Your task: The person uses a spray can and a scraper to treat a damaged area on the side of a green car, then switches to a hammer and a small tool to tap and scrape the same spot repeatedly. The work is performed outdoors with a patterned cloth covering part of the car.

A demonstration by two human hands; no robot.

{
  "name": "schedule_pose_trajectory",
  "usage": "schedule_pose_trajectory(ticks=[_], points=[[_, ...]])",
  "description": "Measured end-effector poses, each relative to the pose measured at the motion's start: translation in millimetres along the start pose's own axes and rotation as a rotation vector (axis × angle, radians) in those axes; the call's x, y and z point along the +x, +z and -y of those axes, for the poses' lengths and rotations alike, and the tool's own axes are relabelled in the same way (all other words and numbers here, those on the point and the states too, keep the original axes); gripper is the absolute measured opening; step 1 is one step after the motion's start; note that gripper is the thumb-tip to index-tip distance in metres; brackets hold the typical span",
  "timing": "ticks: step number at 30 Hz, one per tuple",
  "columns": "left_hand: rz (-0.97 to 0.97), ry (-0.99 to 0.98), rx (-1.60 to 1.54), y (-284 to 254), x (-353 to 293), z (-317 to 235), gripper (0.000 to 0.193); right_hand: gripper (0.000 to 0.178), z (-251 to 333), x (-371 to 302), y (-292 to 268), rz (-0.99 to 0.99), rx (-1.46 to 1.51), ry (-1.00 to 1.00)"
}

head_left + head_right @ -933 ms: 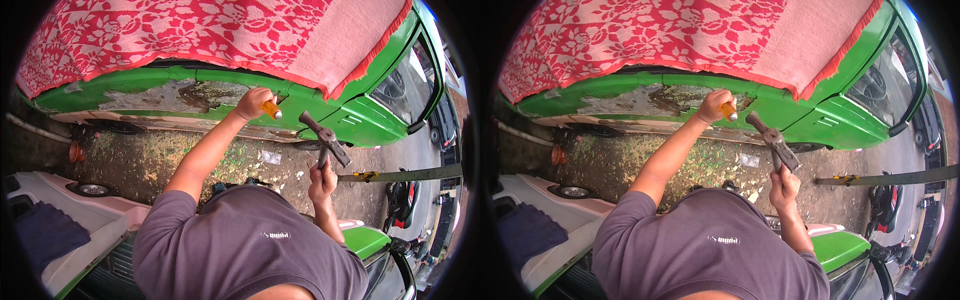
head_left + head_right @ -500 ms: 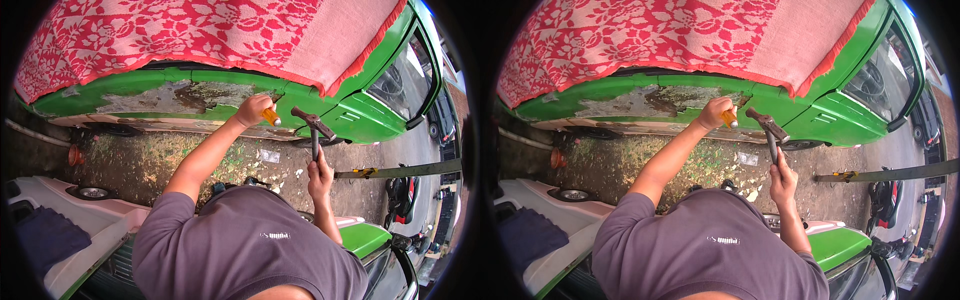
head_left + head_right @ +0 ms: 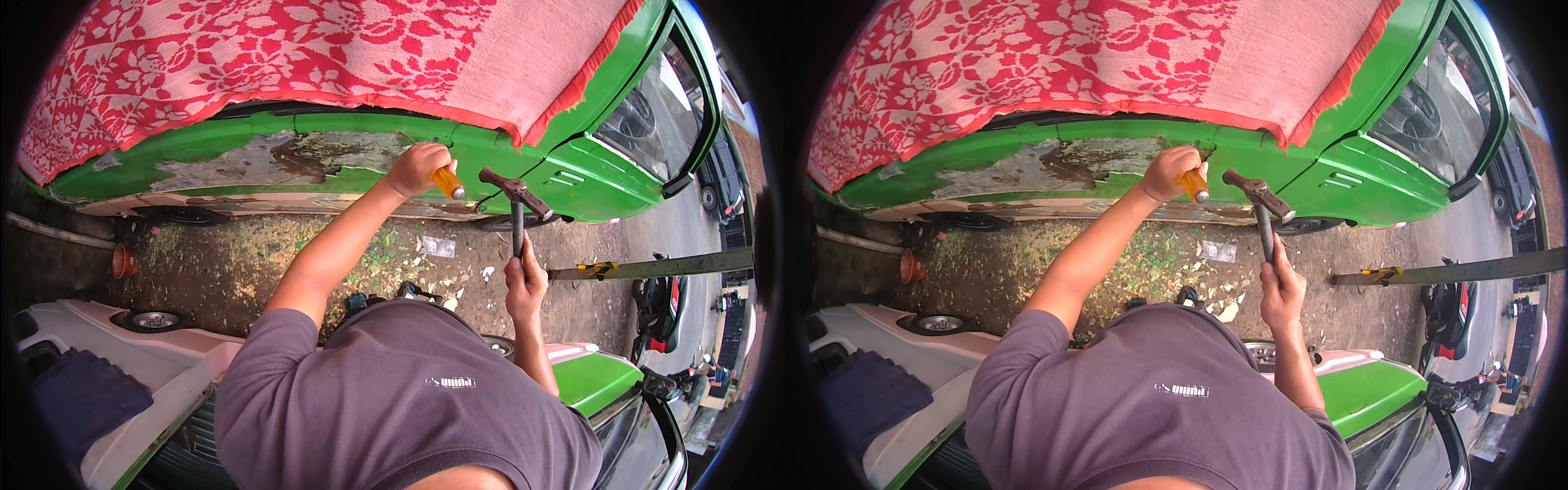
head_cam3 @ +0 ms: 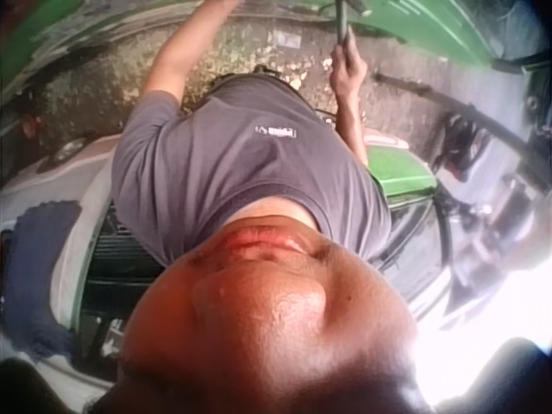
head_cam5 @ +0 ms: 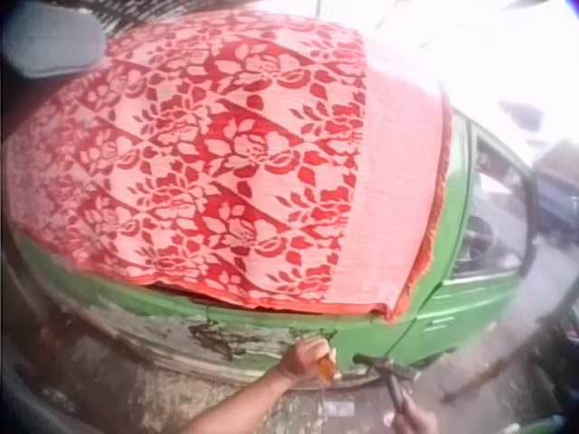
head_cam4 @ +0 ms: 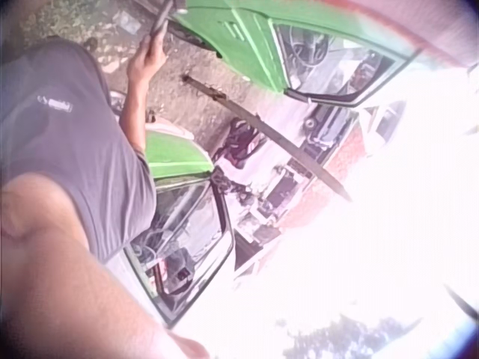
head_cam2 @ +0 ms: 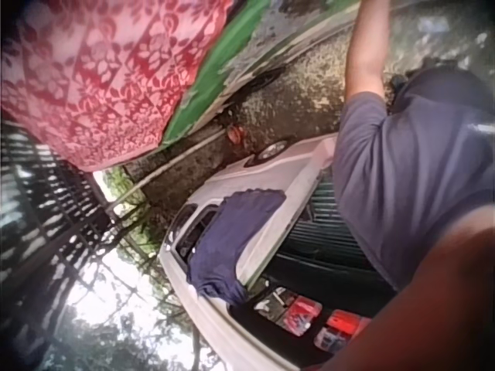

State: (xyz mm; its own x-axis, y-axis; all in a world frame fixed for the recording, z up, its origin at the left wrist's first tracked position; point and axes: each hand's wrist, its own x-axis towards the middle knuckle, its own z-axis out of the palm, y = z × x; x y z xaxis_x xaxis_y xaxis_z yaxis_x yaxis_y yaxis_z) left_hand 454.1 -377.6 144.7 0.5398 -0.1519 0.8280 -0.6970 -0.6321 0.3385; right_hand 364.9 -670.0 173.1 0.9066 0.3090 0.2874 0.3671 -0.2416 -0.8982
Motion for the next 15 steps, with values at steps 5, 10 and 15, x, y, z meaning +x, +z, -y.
schedule_pose_trajectory(ticks=[5, 10, 15], points=[[0.001, -0.011, -0.001, 4.2, 1.5, 1.9, 0.027, 0.049, 0.1, 1.7, -2.3, 0.004, 0.021, 0.001], [-0.023, -0.067, -0.039, 3.4, 4.8, 2.5, 0.026, 0.05, -3.8, -2.6, -6.2, -0.016, 0.004, -0.109], [-0.099, -0.104, -0.077, 2.3, 13.4, -1.8, 0.025, 0.052, 15.2, 8.6, -0.9, 0.091, -0.314, -0.281]])
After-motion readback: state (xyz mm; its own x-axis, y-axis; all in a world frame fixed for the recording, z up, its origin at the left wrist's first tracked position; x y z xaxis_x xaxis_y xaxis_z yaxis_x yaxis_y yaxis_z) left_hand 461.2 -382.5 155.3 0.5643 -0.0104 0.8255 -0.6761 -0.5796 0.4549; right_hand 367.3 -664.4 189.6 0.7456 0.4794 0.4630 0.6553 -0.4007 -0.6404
